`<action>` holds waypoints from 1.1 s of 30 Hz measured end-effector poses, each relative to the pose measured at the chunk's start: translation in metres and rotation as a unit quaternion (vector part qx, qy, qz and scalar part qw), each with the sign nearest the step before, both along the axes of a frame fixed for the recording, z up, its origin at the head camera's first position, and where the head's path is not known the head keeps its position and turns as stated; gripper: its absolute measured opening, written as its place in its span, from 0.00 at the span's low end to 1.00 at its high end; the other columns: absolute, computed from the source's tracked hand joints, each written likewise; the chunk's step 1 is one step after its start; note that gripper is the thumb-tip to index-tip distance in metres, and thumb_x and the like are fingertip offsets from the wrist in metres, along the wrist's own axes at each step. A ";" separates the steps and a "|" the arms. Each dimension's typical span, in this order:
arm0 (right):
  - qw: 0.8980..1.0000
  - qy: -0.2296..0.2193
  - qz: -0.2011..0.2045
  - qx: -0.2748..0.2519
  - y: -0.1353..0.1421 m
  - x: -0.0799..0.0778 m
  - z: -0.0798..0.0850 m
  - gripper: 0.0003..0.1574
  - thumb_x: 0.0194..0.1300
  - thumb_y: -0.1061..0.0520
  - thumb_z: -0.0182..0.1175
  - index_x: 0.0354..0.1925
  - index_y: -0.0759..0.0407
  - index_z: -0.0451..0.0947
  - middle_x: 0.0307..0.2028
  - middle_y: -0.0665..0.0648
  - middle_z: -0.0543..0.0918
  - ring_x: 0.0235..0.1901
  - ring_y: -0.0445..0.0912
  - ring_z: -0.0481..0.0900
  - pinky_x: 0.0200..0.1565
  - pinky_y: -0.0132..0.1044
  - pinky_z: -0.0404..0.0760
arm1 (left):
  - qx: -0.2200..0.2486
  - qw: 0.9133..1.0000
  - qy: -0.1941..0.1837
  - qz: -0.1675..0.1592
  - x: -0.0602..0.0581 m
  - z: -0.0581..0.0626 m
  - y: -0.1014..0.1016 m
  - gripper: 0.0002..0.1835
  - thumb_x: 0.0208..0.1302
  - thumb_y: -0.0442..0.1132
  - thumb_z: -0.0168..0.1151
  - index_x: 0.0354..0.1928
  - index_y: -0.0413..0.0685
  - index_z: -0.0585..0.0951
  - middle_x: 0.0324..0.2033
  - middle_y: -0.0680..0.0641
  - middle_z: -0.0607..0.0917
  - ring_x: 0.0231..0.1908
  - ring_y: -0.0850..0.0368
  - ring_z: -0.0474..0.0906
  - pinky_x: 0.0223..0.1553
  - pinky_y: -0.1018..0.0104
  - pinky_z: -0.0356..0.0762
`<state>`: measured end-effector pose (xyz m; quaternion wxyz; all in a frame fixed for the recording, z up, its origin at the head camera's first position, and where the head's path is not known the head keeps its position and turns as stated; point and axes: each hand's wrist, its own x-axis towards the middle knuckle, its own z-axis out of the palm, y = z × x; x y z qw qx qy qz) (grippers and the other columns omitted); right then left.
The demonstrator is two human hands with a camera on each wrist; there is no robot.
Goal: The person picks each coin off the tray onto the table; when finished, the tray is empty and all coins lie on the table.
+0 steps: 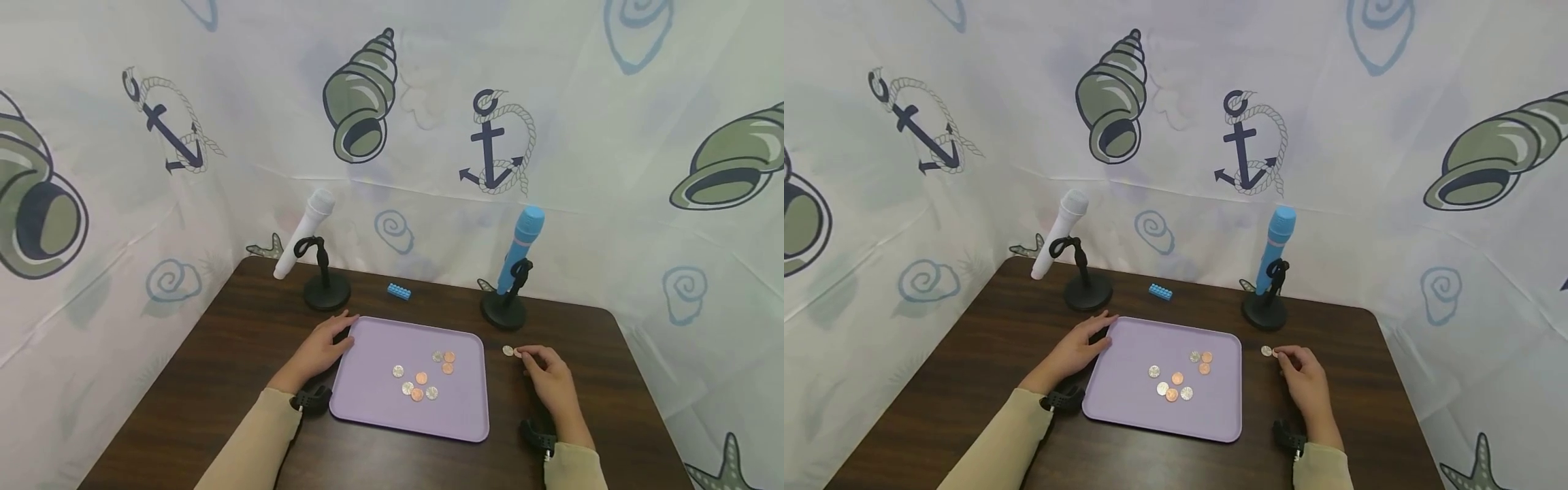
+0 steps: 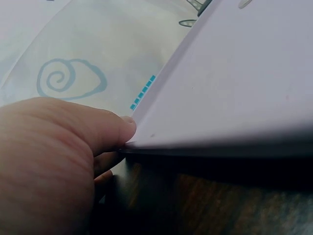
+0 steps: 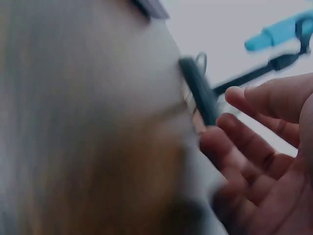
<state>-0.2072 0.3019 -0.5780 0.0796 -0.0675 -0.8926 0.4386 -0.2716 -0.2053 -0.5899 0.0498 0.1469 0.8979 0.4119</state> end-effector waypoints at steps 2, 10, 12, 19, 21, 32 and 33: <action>1.000 0.008 0.024 -0.005 -0.011 0.000 0.009 0.15 0.83 0.48 0.62 0.56 0.54 0.88 0.50 0.59 0.84 0.36 0.43 0.85 0.32 0.33 0.85 | 0.000 1.000 -0.001 0.000 0.001 -0.001 0.000 0.30 0.82 0.47 0.62 0.82 0.60 0.72 0.85 0.42 0.64 0.85 0.30 0.53 0.82 0.25 0.52; 0.987 -0.036 0.156 0.032 -0.067 0.005 0.054 0.13 0.78 0.54 0.68 0.57 0.53 0.86 0.50 0.53 0.87 0.46 0.50 0.85 0.41 0.36 0.91 | -0.001 1.000 0.005 0.002 0.000 0.000 0.000 0.30 0.82 0.46 0.61 0.82 0.59 0.72 0.85 0.41 0.64 0.85 0.30 0.54 0.82 0.25 0.52; 0.983 -0.045 0.175 0.042 -0.079 0.004 0.059 0.13 0.76 0.56 0.69 0.56 0.52 0.87 0.51 0.53 0.87 0.48 0.49 0.85 0.42 0.36 0.92 | 0.000 1.000 0.005 0.000 -0.001 0.000 0.000 0.30 0.82 0.46 0.61 0.82 0.59 0.72 0.85 0.41 0.64 0.85 0.30 0.54 0.82 0.25 0.52; 0.972 -0.092 0.214 0.035 -0.102 -0.018 0.044 0.21 0.72 0.60 0.72 0.61 0.53 0.83 0.47 0.55 0.87 0.40 0.47 0.85 0.37 0.39 0.91 | 0.002 1.000 0.003 0.006 0.002 -0.007 -0.001 0.30 0.82 0.47 0.62 0.82 0.61 0.72 0.85 0.42 0.64 0.85 0.31 0.53 0.82 0.26 0.53; 0.967 -0.111 0.225 0.044 -0.103 -0.027 0.035 0.24 0.72 0.60 0.71 0.64 0.51 0.81 0.45 0.55 0.86 0.36 0.46 0.84 0.36 0.39 0.90 | 0.001 1.000 0.000 0.006 0.004 -0.009 -0.001 0.30 0.82 0.47 0.62 0.82 0.61 0.72 0.85 0.42 0.64 0.86 0.31 0.54 0.82 0.26 0.53; 0.943 -0.197 0.268 0.028 -0.096 -0.057 0.029 0.22 0.72 0.61 0.70 0.59 0.42 0.84 0.38 0.58 0.79 0.30 0.51 0.82 0.34 0.41 0.84 | 0.005 1.000 0.013 0.004 -0.001 -0.004 0.004 0.30 0.81 0.45 0.62 0.81 0.56 0.73 0.84 0.42 0.67 0.85 0.32 0.56 0.82 0.27 0.53; 0.941 -0.199 0.271 0.024 -0.096 -0.058 0.030 0.21 0.72 0.61 0.70 0.59 0.43 0.85 0.38 0.58 0.79 0.30 0.51 0.82 0.34 0.41 0.84 | 0.005 1.000 0.014 0.004 -0.001 -0.004 0.004 0.30 0.81 0.45 0.62 0.81 0.56 0.73 0.83 0.42 0.68 0.85 0.32 0.56 0.82 0.27 0.53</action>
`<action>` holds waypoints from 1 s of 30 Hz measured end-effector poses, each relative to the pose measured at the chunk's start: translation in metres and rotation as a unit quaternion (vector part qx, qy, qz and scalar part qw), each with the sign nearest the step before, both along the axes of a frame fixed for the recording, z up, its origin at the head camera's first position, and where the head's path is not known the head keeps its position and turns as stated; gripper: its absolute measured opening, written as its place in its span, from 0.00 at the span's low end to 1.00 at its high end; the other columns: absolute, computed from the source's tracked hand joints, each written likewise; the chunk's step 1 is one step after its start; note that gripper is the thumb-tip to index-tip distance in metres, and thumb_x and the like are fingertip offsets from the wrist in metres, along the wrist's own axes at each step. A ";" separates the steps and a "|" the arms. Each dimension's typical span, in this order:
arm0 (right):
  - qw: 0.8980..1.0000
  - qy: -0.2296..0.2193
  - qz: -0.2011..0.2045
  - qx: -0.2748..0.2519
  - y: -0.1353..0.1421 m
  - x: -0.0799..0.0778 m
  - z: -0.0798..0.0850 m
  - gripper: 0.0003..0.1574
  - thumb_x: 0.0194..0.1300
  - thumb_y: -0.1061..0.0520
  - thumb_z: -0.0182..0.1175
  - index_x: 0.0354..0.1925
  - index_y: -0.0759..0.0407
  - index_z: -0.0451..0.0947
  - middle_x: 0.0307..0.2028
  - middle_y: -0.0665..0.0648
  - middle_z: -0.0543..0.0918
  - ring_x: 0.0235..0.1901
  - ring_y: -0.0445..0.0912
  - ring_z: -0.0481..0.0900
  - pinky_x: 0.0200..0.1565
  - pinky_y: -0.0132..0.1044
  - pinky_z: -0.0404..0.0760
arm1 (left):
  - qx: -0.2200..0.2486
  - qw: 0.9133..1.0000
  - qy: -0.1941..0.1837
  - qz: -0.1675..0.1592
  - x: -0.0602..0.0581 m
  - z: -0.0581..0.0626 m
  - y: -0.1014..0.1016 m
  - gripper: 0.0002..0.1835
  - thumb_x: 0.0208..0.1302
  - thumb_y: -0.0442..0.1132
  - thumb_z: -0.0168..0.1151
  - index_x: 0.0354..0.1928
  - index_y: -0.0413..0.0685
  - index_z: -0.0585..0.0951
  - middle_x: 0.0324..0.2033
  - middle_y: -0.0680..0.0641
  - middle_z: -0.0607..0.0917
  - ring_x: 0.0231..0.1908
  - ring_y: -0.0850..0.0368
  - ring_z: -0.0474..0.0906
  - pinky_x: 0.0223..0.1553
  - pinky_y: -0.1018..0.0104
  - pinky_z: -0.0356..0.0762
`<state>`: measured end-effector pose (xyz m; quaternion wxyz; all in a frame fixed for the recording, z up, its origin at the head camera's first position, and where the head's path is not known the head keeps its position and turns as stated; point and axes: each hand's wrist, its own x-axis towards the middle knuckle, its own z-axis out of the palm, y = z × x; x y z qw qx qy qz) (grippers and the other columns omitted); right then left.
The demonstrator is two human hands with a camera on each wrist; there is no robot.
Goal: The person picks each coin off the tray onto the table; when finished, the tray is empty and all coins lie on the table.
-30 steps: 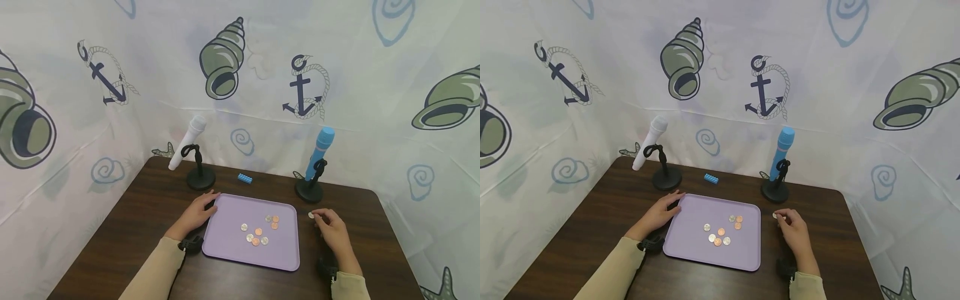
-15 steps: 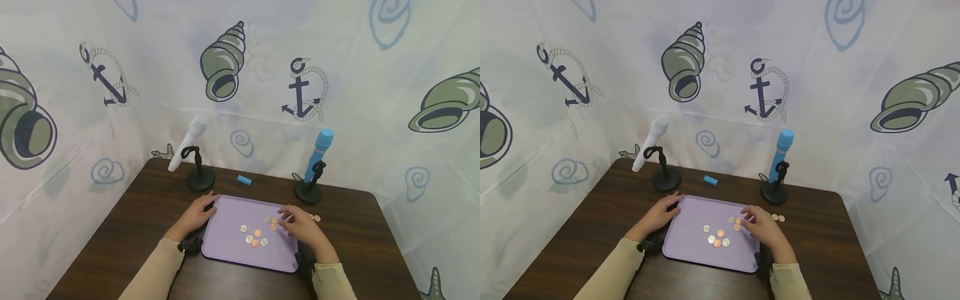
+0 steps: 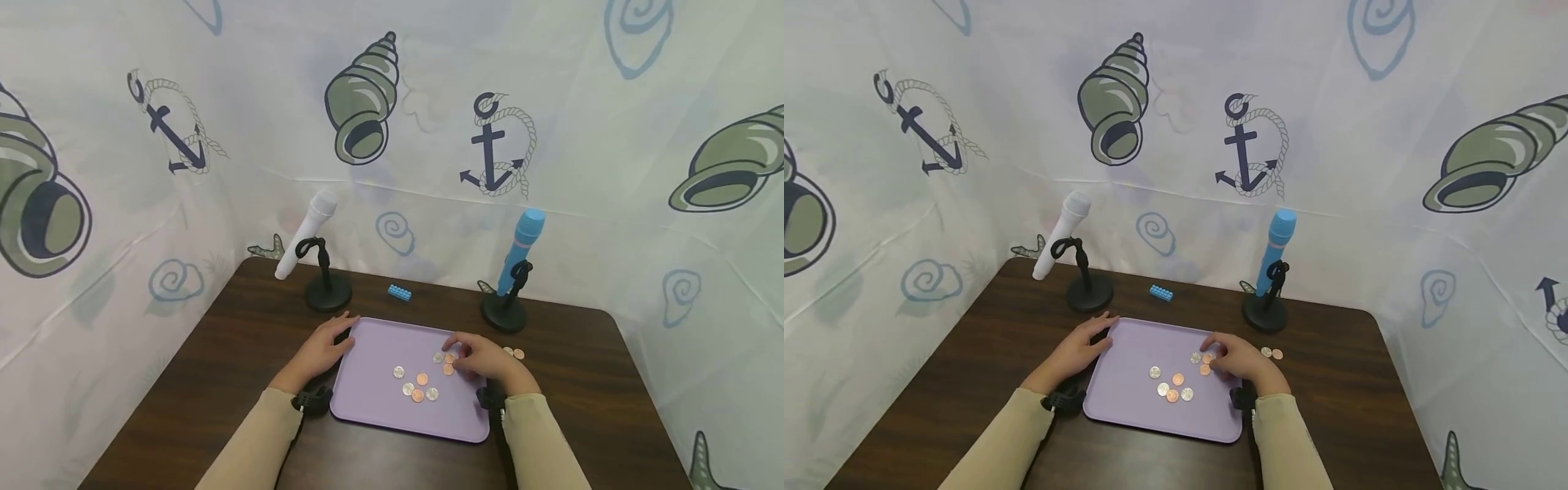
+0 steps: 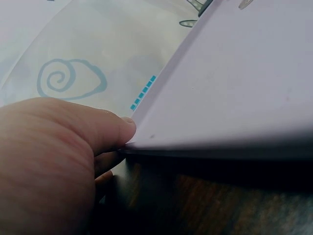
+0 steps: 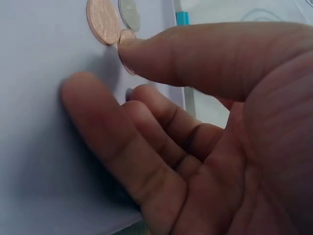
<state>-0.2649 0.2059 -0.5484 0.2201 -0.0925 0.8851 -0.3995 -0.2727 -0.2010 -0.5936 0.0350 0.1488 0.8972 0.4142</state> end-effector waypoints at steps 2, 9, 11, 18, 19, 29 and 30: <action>1.000 -0.002 0.001 -0.001 0.000 -0.001 0.001 0.20 0.72 0.62 0.70 0.58 0.44 0.85 0.37 0.58 0.79 0.30 0.51 0.82 0.34 0.40 0.85 | -0.002 1.000 0.001 -0.001 -0.001 0.000 0.000 0.30 0.81 0.45 0.62 0.81 0.56 0.73 0.83 0.42 0.68 0.85 0.32 0.56 0.82 0.27 0.52; 1.000 -0.001 -0.012 0.004 -0.003 0.000 0.002 0.15 0.71 0.62 0.71 0.52 0.46 0.85 0.35 0.57 0.78 0.28 0.50 0.81 0.33 0.39 0.84 | -0.003 1.000 -0.001 -0.005 -0.003 0.000 -0.001 0.30 0.82 0.46 0.62 0.81 0.58 0.72 0.84 0.43 0.67 0.85 0.33 0.55 0.83 0.28 0.52; 1.000 0.004 -0.011 -0.001 -0.003 0.000 0.001 0.13 0.71 0.62 0.71 0.51 0.50 0.84 0.35 0.57 0.78 0.28 0.49 0.80 0.32 0.38 0.83 | -0.003 1.000 0.000 -0.005 -0.003 0.000 -0.002 0.30 0.82 0.46 0.62 0.81 0.58 0.73 0.83 0.43 0.68 0.85 0.33 0.55 0.83 0.28 0.52; 0.999 0.010 -0.024 -0.034 -0.002 0.000 -0.002 0.10 0.72 0.61 0.72 0.43 0.58 0.77 0.35 0.56 0.78 0.31 0.48 0.80 0.33 0.37 0.86 | -0.005 1.000 0.001 -0.006 -0.003 -0.001 -0.003 0.30 0.82 0.46 0.62 0.81 0.56 0.72 0.83 0.43 0.68 0.85 0.33 0.55 0.83 0.29 0.52; 0.999 0.011 -0.028 -0.037 -0.003 0.001 -0.003 0.10 0.72 0.60 0.71 0.42 0.58 0.77 0.36 0.56 0.78 0.31 0.49 0.80 0.33 0.38 0.87 | -0.005 1.000 0.000 -0.005 -0.003 -0.001 -0.003 0.30 0.82 0.46 0.62 0.81 0.56 0.72 0.83 0.43 0.68 0.85 0.33 0.55 0.83 0.30 0.52; 0.993 0.000 -0.077 -0.093 0.000 0.000 -0.010 0.09 0.74 0.58 0.71 0.45 0.58 0.81 0.37 0.57 0.80 0.32 0.49 0.80 0.34 0.36 0.89 | -0.001 1.000 0.006 -0.005 -0.001 0.000 -0.003 0.30 0.81 0.44 0.62 0.81 0.56 0.73 0.84 0.41 0.67 0.85 0.31 0.55 0.82 0.28 0.53; 0.991 -0.005 -0.085 -0.101 0.001 0.001 -0.010 0.09 0.74 0.57 0.71 0.46 0.58 0.81 0.37 0.57 0.81 0.32 0.49 0.80 0.35 0.35 0.89 | 0.000 1.000 0.004 -0.004 0.000 0.000 -0.003 0.30 0.81 0.44 0.62 0.81 0.56 0.73 0.84 0.41 0.67 0.85 0.31 0.55 0.82 0.27 0.53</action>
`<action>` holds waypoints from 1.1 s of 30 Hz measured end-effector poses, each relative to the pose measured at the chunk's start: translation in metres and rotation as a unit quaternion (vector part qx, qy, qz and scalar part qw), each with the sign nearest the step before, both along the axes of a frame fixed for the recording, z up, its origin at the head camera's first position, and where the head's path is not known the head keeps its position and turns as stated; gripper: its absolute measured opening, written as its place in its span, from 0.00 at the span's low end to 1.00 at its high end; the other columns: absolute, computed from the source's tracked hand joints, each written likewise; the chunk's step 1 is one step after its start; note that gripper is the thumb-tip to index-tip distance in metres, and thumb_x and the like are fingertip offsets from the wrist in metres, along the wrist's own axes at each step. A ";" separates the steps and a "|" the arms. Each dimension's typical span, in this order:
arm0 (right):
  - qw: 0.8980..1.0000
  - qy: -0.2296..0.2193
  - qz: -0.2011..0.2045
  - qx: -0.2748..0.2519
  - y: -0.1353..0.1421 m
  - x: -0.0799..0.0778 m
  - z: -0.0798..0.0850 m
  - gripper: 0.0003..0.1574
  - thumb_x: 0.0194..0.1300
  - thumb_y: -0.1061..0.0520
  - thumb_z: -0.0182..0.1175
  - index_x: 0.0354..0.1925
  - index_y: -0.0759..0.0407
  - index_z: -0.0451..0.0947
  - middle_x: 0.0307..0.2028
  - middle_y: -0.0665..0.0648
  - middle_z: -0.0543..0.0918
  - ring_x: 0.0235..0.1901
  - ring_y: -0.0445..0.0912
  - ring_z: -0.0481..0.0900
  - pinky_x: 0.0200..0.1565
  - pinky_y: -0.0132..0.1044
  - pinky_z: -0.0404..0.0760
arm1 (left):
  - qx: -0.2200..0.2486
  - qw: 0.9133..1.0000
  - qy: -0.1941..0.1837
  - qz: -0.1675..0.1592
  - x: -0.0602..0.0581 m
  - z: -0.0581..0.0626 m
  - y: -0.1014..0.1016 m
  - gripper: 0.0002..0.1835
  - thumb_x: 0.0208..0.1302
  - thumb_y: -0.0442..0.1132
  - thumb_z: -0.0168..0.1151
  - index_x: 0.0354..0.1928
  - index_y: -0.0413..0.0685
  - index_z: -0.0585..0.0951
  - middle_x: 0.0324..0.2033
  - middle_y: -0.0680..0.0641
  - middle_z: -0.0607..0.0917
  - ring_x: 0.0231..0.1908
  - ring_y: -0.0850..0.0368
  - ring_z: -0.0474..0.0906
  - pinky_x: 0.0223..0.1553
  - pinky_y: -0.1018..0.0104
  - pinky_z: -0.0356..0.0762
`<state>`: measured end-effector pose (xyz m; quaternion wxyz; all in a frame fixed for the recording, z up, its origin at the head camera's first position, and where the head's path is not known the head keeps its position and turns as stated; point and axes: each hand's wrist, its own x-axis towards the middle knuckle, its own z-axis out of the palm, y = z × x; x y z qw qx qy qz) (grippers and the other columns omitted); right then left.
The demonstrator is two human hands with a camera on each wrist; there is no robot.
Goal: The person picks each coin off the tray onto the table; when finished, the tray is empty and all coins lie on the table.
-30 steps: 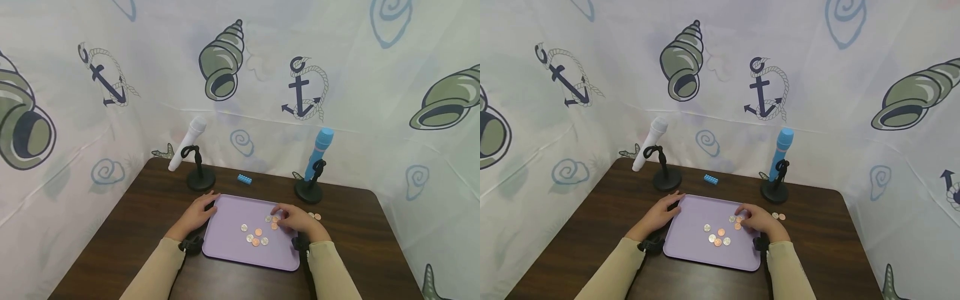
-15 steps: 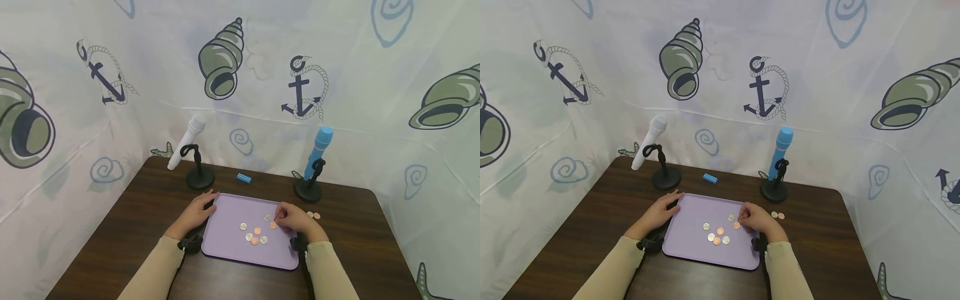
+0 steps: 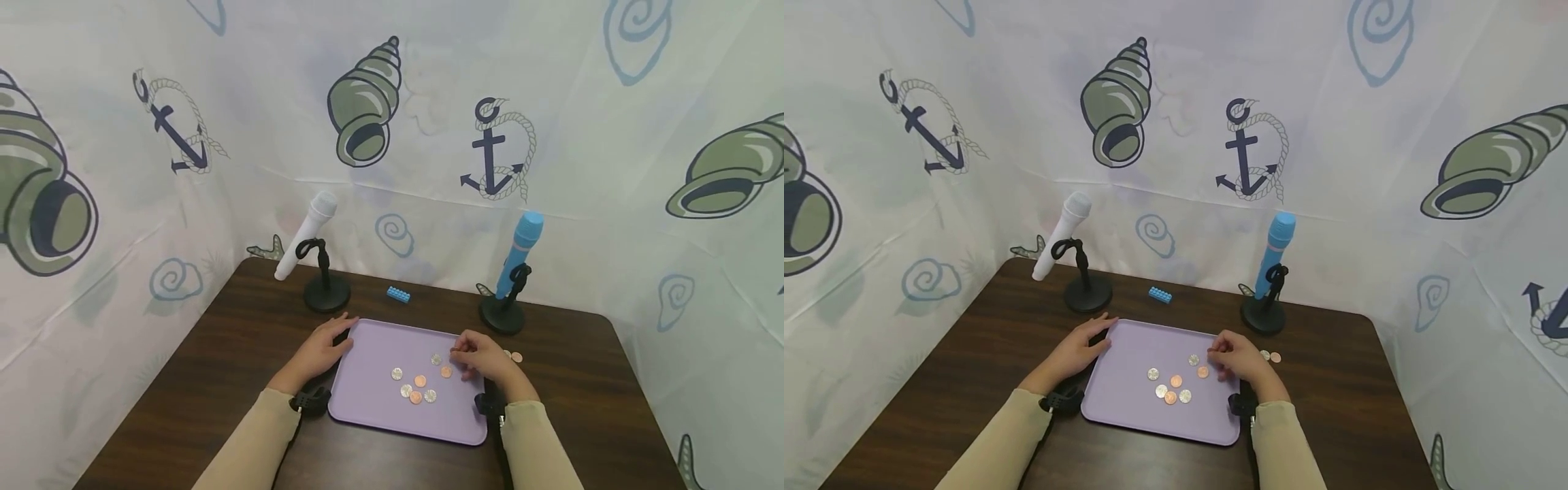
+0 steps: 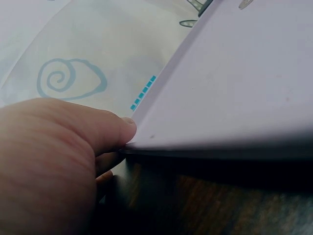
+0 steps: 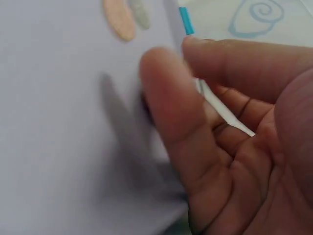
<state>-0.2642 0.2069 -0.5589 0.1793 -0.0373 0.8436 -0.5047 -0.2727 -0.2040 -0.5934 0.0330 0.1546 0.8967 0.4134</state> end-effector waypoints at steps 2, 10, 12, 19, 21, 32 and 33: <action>1.000 -0.008 -0.010 -0.014 0.001 0.000 -0.001 0.10 0.74 0.57 0.72 0.46 0.59 0.82 0.37 0.56 0.81 0.32 0.48 0.81 0.35 0.34 0.89 | 0.003 1.000 -0.005 0.002 0.002 0.001 0.001 0.30 0.81 0.44 0.62 0.81 0.56 0.73 0.84 0.40 0.66 0.85 0.30 0.55 0.82 0.27 0.53; 0.997 0.009 -0.052 -0.049 0.004 0.012 -0.001 0.15 0.74 0.53 0.72 0.53 0.58 0.85 0.35 0.61 0.83 0.25 0.49 0.82 0.33 0.37 0.87 | 0.007 1.000 0.002 0.002 0.002 -0.005 -0.004 0.29 0.81 0.45 0.63 0.80 0.56 0.74 0.84 0.40 0.67 0.84 0.30 0.56 0.81 0.25 0.54; 0.996 0.019 -0.067 -0.050 0.005 0.016 0.001 0.14 0.75 0.53 0.71 0.54 0.57 0.85 0.39 0.63 0.84 0.28 0.51 0.82 0.32 0.38 0.87 | 0.008 1.000 0.004 0.000 0.002 -0.006 -0.005 0.29 0.81 0.45 0.63 0.80 0.56 0.74 0.84 0.40 0.67 0.84 0.30 0.57 0.81 0.25 0.54; 0.988 0.096 -0.114 -0.027 0.025 0.028 0.011 0.17 0.78 0.49 0.68 0.57 0.57 0.85 0.43 0.67 0.85 0.31 0.50 0.81 0.30 0.38 0.85 | 0.013 1.000 0.001 -0.002 0.003 -0.001 -0.003 0.29 0.81 0.44 0.63 0.80 0.55 0.75 0.83 0.40 0.67 0.85 0.30 0.56 0.82 0.26 0.54; 0.984 0.117 -0.131 -0.034 0.035 0.030 0.013 0.20 0.77 0.48 0.70 0.59 0.57 0.84 0.44 0.68 0.86 0.26 0.48 0.78 0.26 0.37 0.82 | 0.010 1.000 0.003 0.000 0.003 0.001 -0.004 0.29 0.80 0.44 0.63 0.80 0.54 0.75 0.83 0.40 0.67 0.84 0.30 0.56 0.82 0.26 0.54; 0.942 0.157 -0.297 0.024 0.114 0.053 0.013 0.28 0.72 0.37 0.72 0.61 0.51 0.87 0.46 0.58 0.90 0.31 0.44 0.81 0.31 0.33 0.82 | 0.007 1.000 0.003 0.002 0.003 -0.001 -0.002 0.29 0.80 0.45 0.63 0.80 0.57 0.75 0.84 0.40 0.67 0.84 0.30 0.57 0.81 0.25 0.53; 0.937 0.146 -0.317 0.016 0.122 0.055 0.009 0.28 0.72 0.37 0.72 0.61 0.51 0.87 0.45 0.56 0.90 0.30 0.43 0.81 0.30 0.33 0.81 | 0.006 1.000 0.002 0.003 0.003 -0.002 -0.002 0.29 0.80 0.45 0.63 0.80 0.57 0.75 0.84 0.40 0.67 0.84 0.30 0.57 0.81 0.25 0.53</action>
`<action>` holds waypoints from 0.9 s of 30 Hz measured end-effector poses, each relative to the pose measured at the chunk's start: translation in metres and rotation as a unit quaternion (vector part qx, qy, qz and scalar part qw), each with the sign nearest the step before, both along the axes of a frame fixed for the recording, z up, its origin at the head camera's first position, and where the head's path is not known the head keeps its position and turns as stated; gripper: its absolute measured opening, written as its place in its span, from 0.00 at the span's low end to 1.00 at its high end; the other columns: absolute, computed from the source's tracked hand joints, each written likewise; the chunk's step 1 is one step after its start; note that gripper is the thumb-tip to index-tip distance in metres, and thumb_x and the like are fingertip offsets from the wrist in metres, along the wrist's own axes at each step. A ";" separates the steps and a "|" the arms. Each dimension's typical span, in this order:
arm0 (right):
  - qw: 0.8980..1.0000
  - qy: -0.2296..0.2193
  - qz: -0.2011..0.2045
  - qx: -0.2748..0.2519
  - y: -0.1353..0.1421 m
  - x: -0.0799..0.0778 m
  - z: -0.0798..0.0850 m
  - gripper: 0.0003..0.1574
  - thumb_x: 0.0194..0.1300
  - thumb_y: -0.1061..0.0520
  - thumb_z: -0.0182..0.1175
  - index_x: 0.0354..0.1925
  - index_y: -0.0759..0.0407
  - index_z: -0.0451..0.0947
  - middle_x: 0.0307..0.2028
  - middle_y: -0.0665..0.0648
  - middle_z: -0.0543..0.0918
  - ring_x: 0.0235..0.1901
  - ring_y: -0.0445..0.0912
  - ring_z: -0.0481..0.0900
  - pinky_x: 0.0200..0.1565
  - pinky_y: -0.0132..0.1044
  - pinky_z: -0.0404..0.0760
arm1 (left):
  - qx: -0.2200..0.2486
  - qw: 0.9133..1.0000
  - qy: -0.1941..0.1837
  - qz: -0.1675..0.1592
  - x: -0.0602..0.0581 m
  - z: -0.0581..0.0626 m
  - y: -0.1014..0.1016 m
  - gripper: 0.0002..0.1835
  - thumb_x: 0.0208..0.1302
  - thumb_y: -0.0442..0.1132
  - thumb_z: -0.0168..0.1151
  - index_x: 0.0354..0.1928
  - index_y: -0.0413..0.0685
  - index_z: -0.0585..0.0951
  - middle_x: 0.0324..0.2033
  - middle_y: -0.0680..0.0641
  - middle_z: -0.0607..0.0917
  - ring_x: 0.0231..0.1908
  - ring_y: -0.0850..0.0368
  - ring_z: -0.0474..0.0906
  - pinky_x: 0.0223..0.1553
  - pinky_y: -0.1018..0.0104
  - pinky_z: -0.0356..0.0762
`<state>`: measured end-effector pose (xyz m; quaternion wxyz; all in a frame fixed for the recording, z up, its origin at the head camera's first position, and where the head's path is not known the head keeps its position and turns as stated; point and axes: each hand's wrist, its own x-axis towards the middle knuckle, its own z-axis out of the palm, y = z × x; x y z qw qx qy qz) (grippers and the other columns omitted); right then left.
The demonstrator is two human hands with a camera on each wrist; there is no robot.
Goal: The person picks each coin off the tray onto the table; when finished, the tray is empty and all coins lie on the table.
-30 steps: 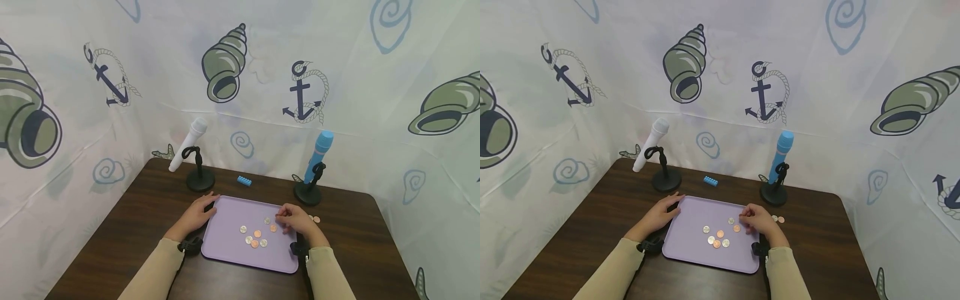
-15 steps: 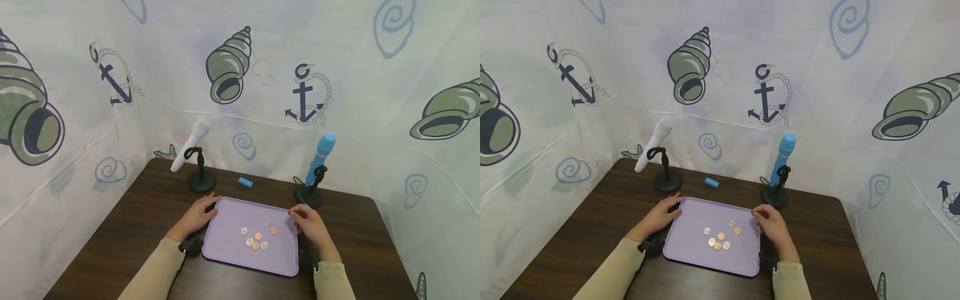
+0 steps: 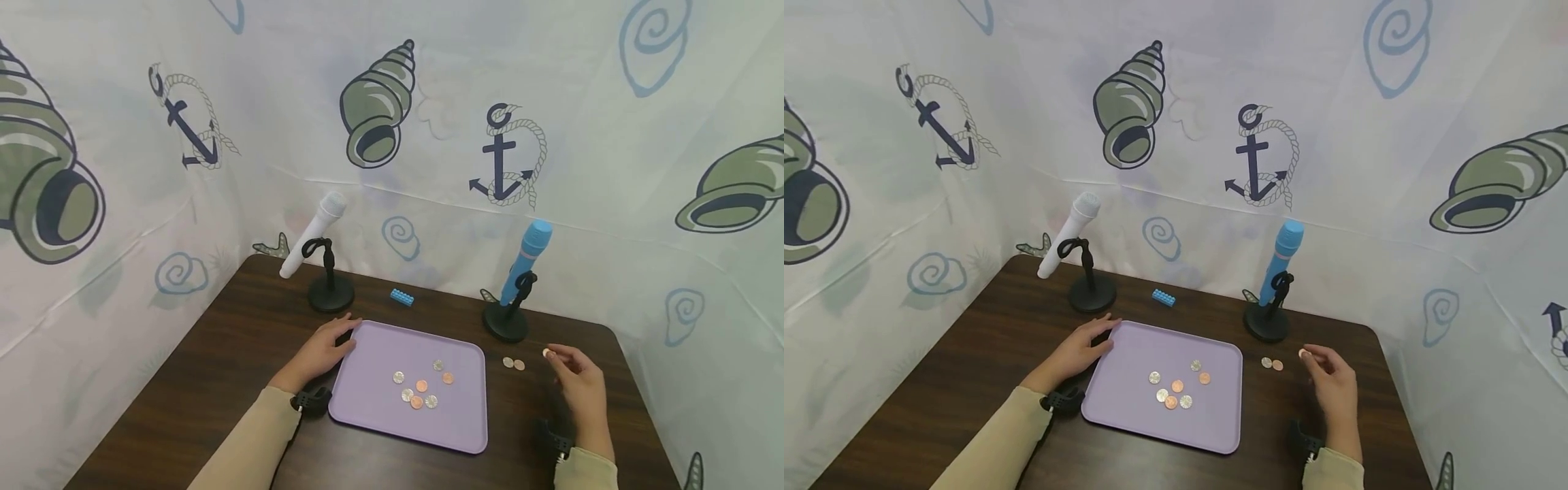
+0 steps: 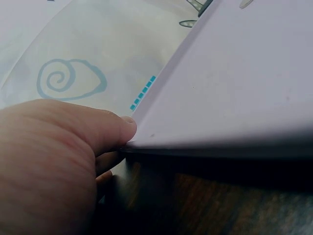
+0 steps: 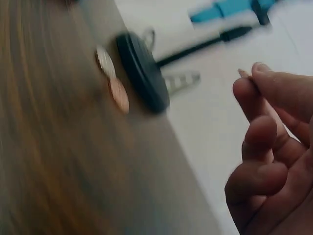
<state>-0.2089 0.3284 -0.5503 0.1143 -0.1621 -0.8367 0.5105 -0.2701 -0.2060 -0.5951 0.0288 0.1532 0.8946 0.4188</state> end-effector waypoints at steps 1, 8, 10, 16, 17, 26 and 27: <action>1.000 -0.006 -0.017 -0.017 0.006 0.002 -0.005 0.29 0.72 0.38 0.73 0.61 0.51 0.86 0.43 0.53 0.90 0.29 0.42 0.80 0.28 0.33 0.81 | -0.002 1.000 0.000 0.001 0.000 0.000 0.000 0.29 0.81 0.45 0.63 0.80 0.57 0.75 0.84 0.41 0.67 0.84 0.30 0.57 0.81 0.25 0.53; 0.995 -0.012 -0.057 -0.077 0.025 0.003 -0.034 0.28 0.74 0.41 0.72 0.64 0.54 0.86 0.36 0.43 0.86 0.26 0.39 0.80 0.23 0.32 0.77 | -0.003 1.000 -0.004 0.000 -0.003 0.001 0.001 0.29 0.81 0.46 0.62 0.80 0.59 0.74 0.84 0.42 0.66 0.85 0.32 0.55 0.82 0.25 0.52; 0.997 -0.016 -0.049 -0.063 0.024 0.000 -0.038 0.28 0.75 0.41 0.70 0.64 0.53 0.86 0.37 0.42 0.85 0.28 0.38 0.83 0.23 0.32 0.77 | -0.005 1.000 -0.005 -0.001 -0.003 0.001 0.001 0.29 0.81 0.46 0.62 0.81 0.59 0.74 0.84 0.43 0.67 0.85 0.32 0.55 0.82 0.25 0.53; 0.999 -0.037 -0.006 -0.005 0.019 -0.004 -0.043 0.29 0.77 0.41 0.69 0.67 0.52 0.84 0.40 0.40 0.86 0.32 0.36 0.86 0.24 0.34 0.79 | -0.015 1.000 -0.006 0.008 -0.002 -0.003 -0.002 0.29 0.81 0.46 0.63 0.80 0.60 0.74 0.84 0.43 0.66 0.85 0.31 0.56 0.81 0.24 0.53; 0.999 -0.036 -0.002 -0.001 0.018 -0.005 -0.043 0.28 0.77 0.41 0.69 0.67 0.52 0.84 0.40 0.40 0.87 0.32 0.36 0.86 0.25 0.34 0.79 | -0.016 1.000 -0.005 0.009 -0.002 -0.004 -0.002 0.29 0.81 0.46 0.63 0.80 0.60 0.74 0.84 0.43 0.66 0.85 0.31 0.56 0.81 0.24 0.53; 0.999 -0.041 0.002 0.015 0.017 -0.005 -0.041 0.29 0.71 0.41 0.74 0.62 0.55 0.86 0.39 0.41 0.91 0.34 0.37 0.83 0.37 0.29 0.84 | -0.011 1.000 -0.011 0.005 -0.004 -0.005 0.000 0.29 0.81 0.47 0.63 0.80 0.61 0.74 0.85 0.43 0.65 0.85 0.31 0.55 0.81 0.25 0.53; 0.999 -0.041 0.002 0.020 0.017 -0.005 -0.041 0.30 0.71 0.39 0.74 0.61 0.55 0.87 0.40 0.43 0.92 0.34 0.37 0.83 0.36 0.29 0.84 | -0.012 1.000 -0.011 0.005 -0.004 -0.005 0.000 0.29 0.81 0.47 0.63 0.80 0.61 0.74 0.85 0.43 0.65 0.85 0.31 0.55 0.81 0.25 0.53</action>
